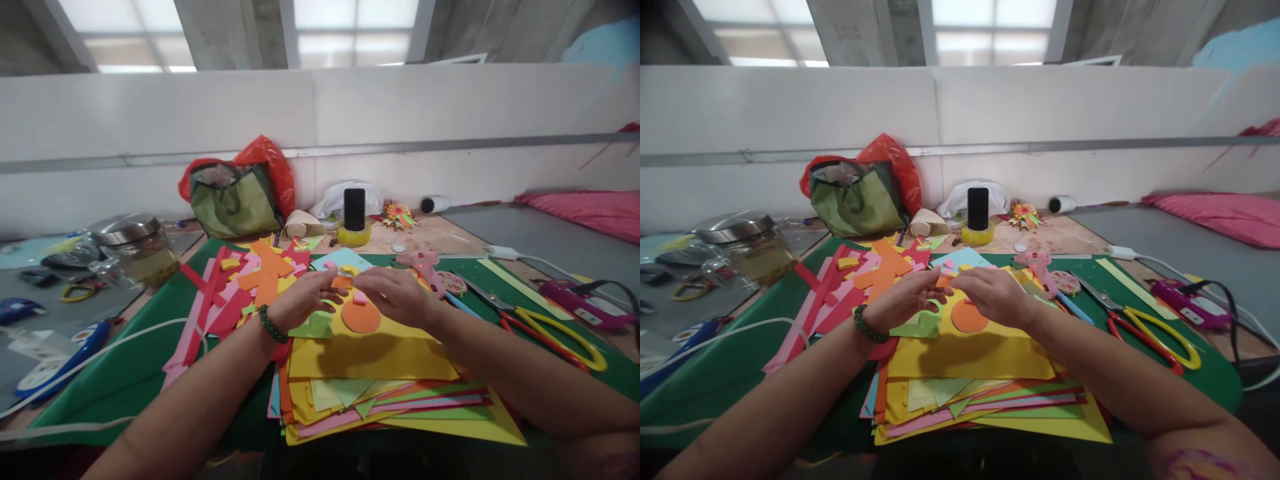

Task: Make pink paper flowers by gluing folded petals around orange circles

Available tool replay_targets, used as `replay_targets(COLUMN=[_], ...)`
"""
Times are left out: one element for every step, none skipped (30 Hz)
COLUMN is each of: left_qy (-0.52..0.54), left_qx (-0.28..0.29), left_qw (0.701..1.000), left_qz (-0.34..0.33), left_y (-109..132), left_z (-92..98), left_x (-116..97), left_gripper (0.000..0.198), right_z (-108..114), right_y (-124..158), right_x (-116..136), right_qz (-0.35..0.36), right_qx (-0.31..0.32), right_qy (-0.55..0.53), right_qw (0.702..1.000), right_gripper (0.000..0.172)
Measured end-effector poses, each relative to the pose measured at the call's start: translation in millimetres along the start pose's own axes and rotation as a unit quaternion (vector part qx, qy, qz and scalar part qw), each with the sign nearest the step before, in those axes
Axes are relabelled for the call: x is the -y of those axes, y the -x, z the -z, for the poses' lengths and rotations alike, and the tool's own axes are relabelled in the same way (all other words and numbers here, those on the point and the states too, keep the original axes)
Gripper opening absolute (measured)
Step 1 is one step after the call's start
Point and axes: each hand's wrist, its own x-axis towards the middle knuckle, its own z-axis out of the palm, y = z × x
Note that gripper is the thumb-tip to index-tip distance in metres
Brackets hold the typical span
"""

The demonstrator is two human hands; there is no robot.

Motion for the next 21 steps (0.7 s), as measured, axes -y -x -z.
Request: replay_targets(left_qy=[0.033, 0.057, 0.074, 0.087, 0.097, 0.103, 0.103, 0.099, 0.095, 0.090, 0.087, 0.086, 0.084, 0.080, 0.074, 0.069, 0.065, 0.062, 0.060, 0.057, 0.055], left_qx=[0.017, 0.026, 0.028, 0.022, 0.012, 0.000, -0.009, -0.015, -0.020, -0.021, -0.022, -0.022, -0.022, -0.022, -0.022, -0.023, -0.024, -0.023, -0.022, -0.021, -0.018], left_qw=[0.999, 0.998, 0.997, 0.996, 0.995, 0.993, 0.993, 0.993, 0.993, 0.994, 0.994, 0.994, 0.995, 0.995, 0.996, 0.996, 0.997, 0.997, 0.998, 0.998, 0.998], left_qz=[0.010, 0.009, -0.002, -0.019, -0.035, -0.049, -0.059, -0.064, -0.066, -0.063, -0.059, -0.057, -0.056, -0.055, -0.054, -0.050, -0.044, -0.035, -0.026, -0.017, -0.012], left_y=[0, -1, -2, -3, -4, -5, -5, -5, -5, -5, -5, -4, -4, -4, -5, -5, -6, -6, -6, -7, -7], left_z=[-1.4, -2.4, -3.3, -4.0, -4.6, -4.9, -5.0, -4.8, -4.3, -3.8, -3.3, -2.8, -2.6, -2.6, -2.7, -3.1, -3.7, -4.3, -4.9, -5.4, -5.8], left_x=[2, 4, 6, 8, 9, 11, 11, 12, 12, 11, 11, 10, 9, 9, 8, 8, 8, 9, 9, 10, 10], left_gripper=[0.046, 0.045, 0.044, 0.043, 0.043, 0.042, 0.041, 0.041, 0.040, 0.039, 0.039, 0.038, 0.037, 0.036, 0.034, 0.033, 0.032, 0.031, 0.030, 0.030, 0.030], right_z=[2, 3, 4, 4, 4, 4, 4, 6, 10, 17, 27, 39, 54, 71, 89, 107, 124, 138, 149, 156, 160], right_y=[0, -1, -1, -2, -3, -4, -5, -7, -9, -10, -11, -10, -8, -2, 6, 17, 31, 48, 67, 86, 104], right_x=[1, 1, 1, 1, 1, 2, 5, 8, 13, 19, 25, 31, 36, 39, 41, 40, 37, 34, 29, 25, 21], right_qz=[0.052, 0.092, 0.119, 0.137, 0.145, 0.149, 0.146, 0.136, 0.120, 0.101, 0.074, 0.039, -0.002, -0.061, -0.133, -0.217, -0.305, -0.383, -0.443, -0.472, -0.485], right_qx=[0.014, 0.023, 0.029, 0.033, 0.038, 0.040, 0.039, 0.041, 0.043, 0.048, 0.059, 0.075, 0.099, 0.124, 0.146, 0.180, 0.217, 0.247, 0.265, 0.285, 0.273], right_qy=[0.019, 0.040, 0.060, 0.079, 0.097, 0.112, 0.129, 0.148, 0.168, 0.188, 0.208, 0.227, 0.243, 0.262, 0.281, 0.304, 0.333, 0.354, 0.360, 0.340, 0.336], right_qw=[0.998, 0.995, 0.991, 0.987, 0.984, 0.982, 0.980, 0.979, 0.978, 0.976, 0.973, 0.970, 0.965, 0.955, 0.939, 0.910, 0.865, 0.817, 0.777, 0.762, 0.760], right_gripper=[0.025, 0.028, 0.028, 0.028, 0.028, 0.028, 0.027, 0.026, 0.024, 0.021, 0.019, 0.018, 0.019, 0.021, 0.023, 0.025, 0.026, 0.025, 0.024, 0.027, 0.031])
